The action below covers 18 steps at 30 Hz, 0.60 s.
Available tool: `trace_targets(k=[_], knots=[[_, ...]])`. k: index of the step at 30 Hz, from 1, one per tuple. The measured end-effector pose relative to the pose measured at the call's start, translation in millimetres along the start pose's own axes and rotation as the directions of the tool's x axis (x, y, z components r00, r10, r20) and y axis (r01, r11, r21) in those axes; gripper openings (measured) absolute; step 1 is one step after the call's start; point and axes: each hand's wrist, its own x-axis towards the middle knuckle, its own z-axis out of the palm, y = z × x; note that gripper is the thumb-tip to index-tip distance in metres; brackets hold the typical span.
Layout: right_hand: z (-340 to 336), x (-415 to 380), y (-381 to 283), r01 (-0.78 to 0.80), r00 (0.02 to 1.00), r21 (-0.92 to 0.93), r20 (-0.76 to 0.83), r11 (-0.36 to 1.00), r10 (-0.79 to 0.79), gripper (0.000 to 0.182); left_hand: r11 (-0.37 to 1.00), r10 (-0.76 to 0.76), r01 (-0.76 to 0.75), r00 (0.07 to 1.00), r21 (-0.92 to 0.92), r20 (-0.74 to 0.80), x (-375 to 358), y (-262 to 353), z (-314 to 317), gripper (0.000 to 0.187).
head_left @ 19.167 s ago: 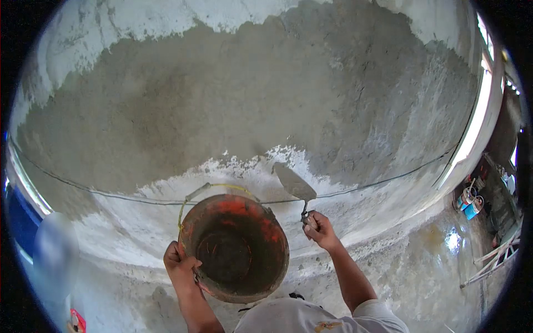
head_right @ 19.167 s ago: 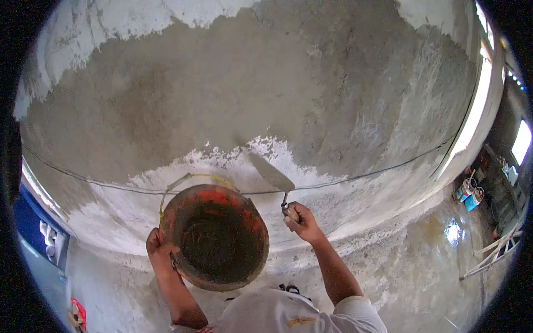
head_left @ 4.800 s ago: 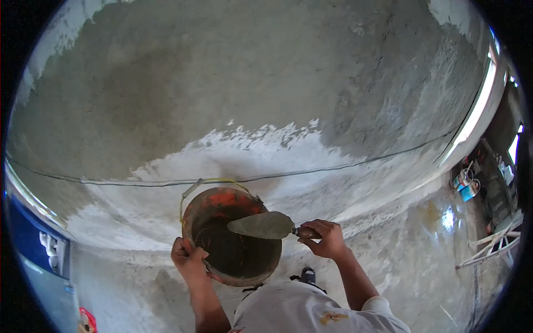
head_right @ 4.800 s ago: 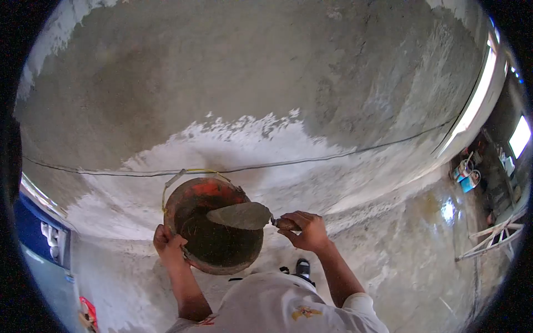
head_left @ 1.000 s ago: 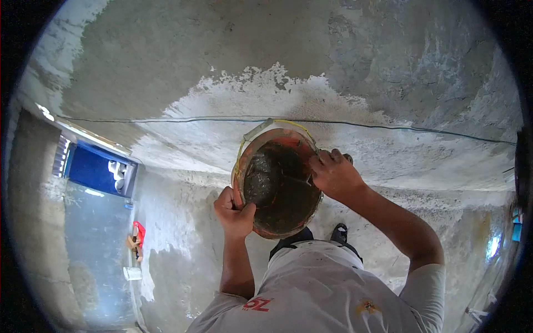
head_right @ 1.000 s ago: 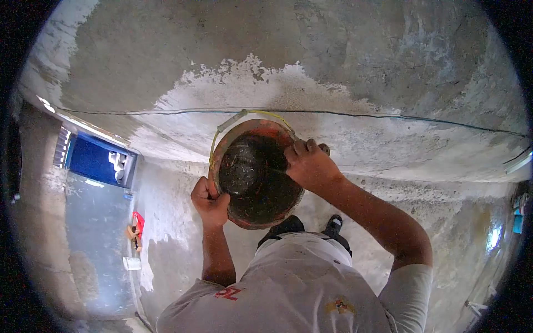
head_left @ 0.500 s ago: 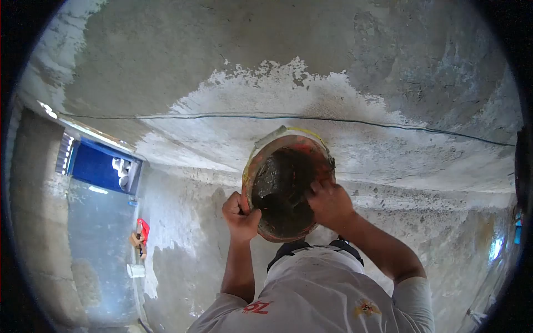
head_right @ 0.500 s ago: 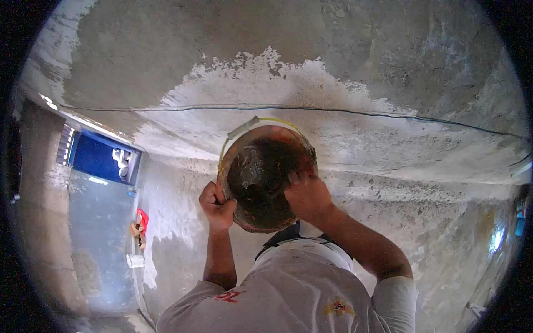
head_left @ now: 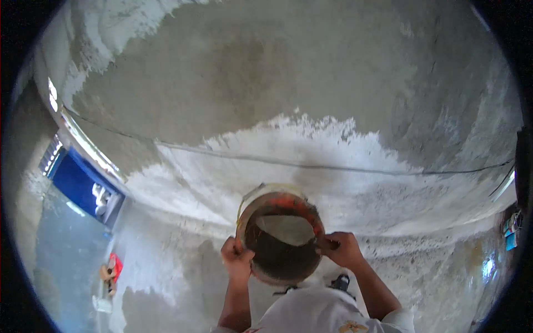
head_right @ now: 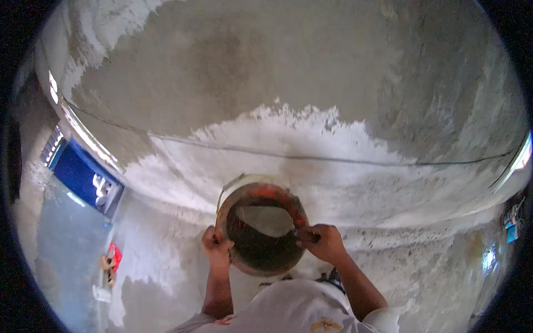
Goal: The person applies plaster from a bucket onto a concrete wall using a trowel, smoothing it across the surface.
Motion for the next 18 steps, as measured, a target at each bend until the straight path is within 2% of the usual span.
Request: trace_targets(k=[1, 2, 4, 5, 7, 8, 10, 12, 13, 15, 16, 18], knots=[[-1.5, -2.9, -7.0, 0.023, 0.999, 0.002, -0.037, 1.0, -0.023, 0.037, 0.991, -0.077, 0.077, 0.997, -0.105, 0.01, 5.1, 1.0, -8.7, 0.028], [-2.3, -5.4, -12.8, 0.031, 0.997, -0.021, -0.065, 0.999, -0.032, 0.037, 0.989, -0.06, 0.063, 0.998, -0.135, 0.024, 9.4, 7.1, -13.3, 0.028], [-2.3, -13.4, -23.6, 0.044, 0.995, 0.026, -0.09, 0.999, -0.041, 0.039, 0.983, -0.14, 0.139, 0.99, -0.122, 0.001, 13.1, 23.9, -23.2, 0.028], [-1.8, -18.1, -35.3, -0.028, 0.997, 0.074, -0.072, 0.997, 0.034, 0.04, 0.98, -0.129, 0.133, 0.991, -0.147, 0.033, 14.4, 28.6, -28.2, 0.028], [3.0, -22.8, -36.5, -0.122, 0.993, 0.001, -0.01, 0.993, 0.122, 0.044, 0.976, -0.171, 0.146, 0.973, -0.16, -0.157, 17.3, 29.9, -28.1, 0.028], [7.1, -26.7, -46.1, -0.18, 0.983, -0.056, 0.02, 0.982, 0.182, 0.045, 0.971, -0.172, 0.149, 0.979, -0.185, -0.11, 19.0, 28.0, -33.2, 0.028], [21.4, -29.6, -43.8, -0.094, 0.995, -0.17, 0.01, 0.981, 0.098, 0.046, 0.976, -0.209, 0.206, 0.977, -0.074, -0.041, 32.3, 20.8, -48.3, 0.029], [39.4, -32.9, -30.4, -0.088, 0.996, -0.159, -0.029, 0.983, 0.085, 0.045, 0.986, -0.163, 0.161, 0.986, -0.037, -0.031, 38.1, 10.6, -53.0, 0.03], [44.7, -33.0, -25.8, -0.041, 0.998, -0.156, -0.06, 0.987, 0.031, 0.045, 0.993, -0.12, 0.12, 0.991, 0.004, -0.053, 42.1, 6.3, -53.6, 0.031], [49.3, -36.1, -25.8, 0.032, 0.988, -0.172, -0.142, 0.985, -0.057, 0.041, 0.99, -0.133, 0.134, 0.991, 0.051, -0.013, 48.5, -0.3, -62.4, 0.032], [48.8, -35.8, -27.5, 0.026, 0.988, -0.172, -0.144, 0.985, -0.051, 0.041, 0.985, -0.146, 0.145, 0.989, 0.097, 0.008, 50.5, -3.4, -65.5, 0.032], [38.0, -29.4, -30.6, -0.03, 0.99, -0.039, -0.141, 0.999, 0.024, 0.037, 0.977, -0.151, 0.151, 0.989, 0.153, -0.012, 53.0, 3.2, -59.9, 0.032]])
